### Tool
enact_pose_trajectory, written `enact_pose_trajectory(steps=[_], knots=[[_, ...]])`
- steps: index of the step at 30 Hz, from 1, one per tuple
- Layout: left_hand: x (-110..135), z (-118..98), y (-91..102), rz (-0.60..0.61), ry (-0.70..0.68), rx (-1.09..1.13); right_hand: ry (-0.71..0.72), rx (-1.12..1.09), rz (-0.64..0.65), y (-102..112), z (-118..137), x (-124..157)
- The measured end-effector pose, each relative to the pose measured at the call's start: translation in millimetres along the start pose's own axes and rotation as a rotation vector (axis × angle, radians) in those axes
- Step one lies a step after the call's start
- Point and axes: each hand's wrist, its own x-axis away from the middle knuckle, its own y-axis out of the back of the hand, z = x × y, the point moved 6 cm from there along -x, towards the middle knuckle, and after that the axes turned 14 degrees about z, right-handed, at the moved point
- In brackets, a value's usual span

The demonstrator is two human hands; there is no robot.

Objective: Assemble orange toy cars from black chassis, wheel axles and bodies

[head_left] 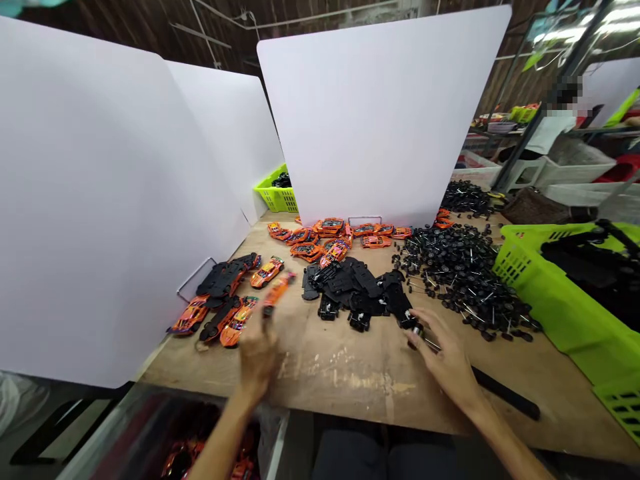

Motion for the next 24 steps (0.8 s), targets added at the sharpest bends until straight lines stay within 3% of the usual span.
enact_pose_trajectory(steps=[1,3,6,8,10,12,16,20,24], knots=[[-16,16,16.2,-0.058,0.03,-0.093,0.002,0.033,-0.02,6,-3,-3],[-45,44,31.7,-0.011,0.088,-0.29,0.026,0.084,-0.03,14,-8,-10],[-67,56,30.0,0.057,0.13,-0.431,0.06,0.125,-0.018,13,-9,-32],[-70,38,17.4,0.01,0.078,-0.354,0.031,0.171,0.006,4,-7,-57],[-71,4,-6.8,0.02,-0.028,-0.163,-0.007,0.225,0.059,-12,-3,-88],[-72,-35,-40.5,0.17,-0.143,0.05,-0.006,0.262,0.131,-32,2,-117],[-74,-103,-94.0,0.452,-0.398,0.14,0.01,0.289,0.225,-58,1,-152],[-84,-138,-121.4,0.597,-0.55,0.179,0.054,0.262,0.249,-44,-1,-156],[-99,-147,-125.2,0.541,-0.455,0.238,0.106,0.26,0.239,4,-13,-143]])
